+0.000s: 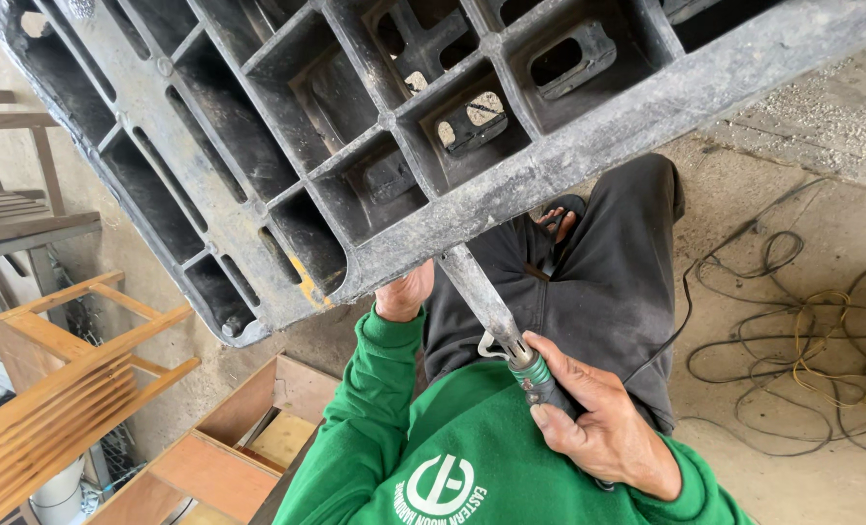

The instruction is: The person repairs a black plastic crate by heating sections with a heat gun and manipulating the plastic with pliers and a screwdriver.

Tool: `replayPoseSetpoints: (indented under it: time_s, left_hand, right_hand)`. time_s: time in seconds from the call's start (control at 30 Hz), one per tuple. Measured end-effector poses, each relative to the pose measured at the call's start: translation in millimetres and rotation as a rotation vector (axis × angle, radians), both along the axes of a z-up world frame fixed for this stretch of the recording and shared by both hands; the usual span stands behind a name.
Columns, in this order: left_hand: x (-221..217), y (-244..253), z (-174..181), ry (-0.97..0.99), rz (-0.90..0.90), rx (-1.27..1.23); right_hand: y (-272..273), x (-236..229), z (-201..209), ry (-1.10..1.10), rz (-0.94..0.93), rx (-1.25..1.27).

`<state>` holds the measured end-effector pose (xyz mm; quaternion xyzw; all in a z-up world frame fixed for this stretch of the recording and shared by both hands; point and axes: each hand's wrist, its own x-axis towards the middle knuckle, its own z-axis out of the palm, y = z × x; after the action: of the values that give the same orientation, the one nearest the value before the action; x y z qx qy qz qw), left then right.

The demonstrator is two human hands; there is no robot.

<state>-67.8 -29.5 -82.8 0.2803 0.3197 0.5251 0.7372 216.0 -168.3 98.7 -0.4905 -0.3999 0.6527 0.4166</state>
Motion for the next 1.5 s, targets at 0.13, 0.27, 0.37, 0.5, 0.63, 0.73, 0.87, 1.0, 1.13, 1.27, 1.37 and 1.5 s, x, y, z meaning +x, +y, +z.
replayPoseSetpoints:
  time_s: [0.13,0.27,0.37,0.5,0.63,0.73,0.87,1.0,1.13,1.27,1.37,1.5]
  left_hand:
    - [3,3,3,0.000,-0.006,0.079]
    - [5,4,6,-0.010,-0.044,0.111]
    - [3,4,5,0.002,-0.069,0.112]
    - [1,2,-1,-0.010,-0.062,0.131]
    - [0,1,-4,-0.003,-0.064,0.160]
    - [0,-2,-5,-0.005,-0.046,0.156]
    - [-5,-4,-11,-0.006,-0.058,0.104]
    - [-11,-7,-19,0.005,-0.051,0.065]
    - [-20,-13,-36,0.019,-0.026,0.090]
    - [-39,-23,-68,0.027,-0.011,0.045]
    - [-48,-27,-80,0.050,-0.005,-0.003]
    - [-43,-26,-71,0.003,-0.029,0.060]
  right_hand:
    - [-2,0,0,-0.003,0.014,-0.042]
    - [-2,1,-2,-0.015,0.004,0.009]
    - [-2,1,-4,0.005,0.010,-0.018]
    - [-4,1,-6,0.012,0.006,0.017]
    - [-8,-1,-9,0.052,0.006,-0.047]
    - [-10,-2,-10,0.064,0.008,-0.063]
    - [-9,1,-8,0.045,0.010,0.024]
    - [-8,2,-7,0.024,0.016,0.056]
    - [-9,3,-9,0.012,0.017,0.082]
    - [-11,3,-10,0.058,0.032,-0.002]
    - [-11,3,-10,0.080,0.021,0.047]
    - [-11,3,-10,0.072,0.019,0.065]
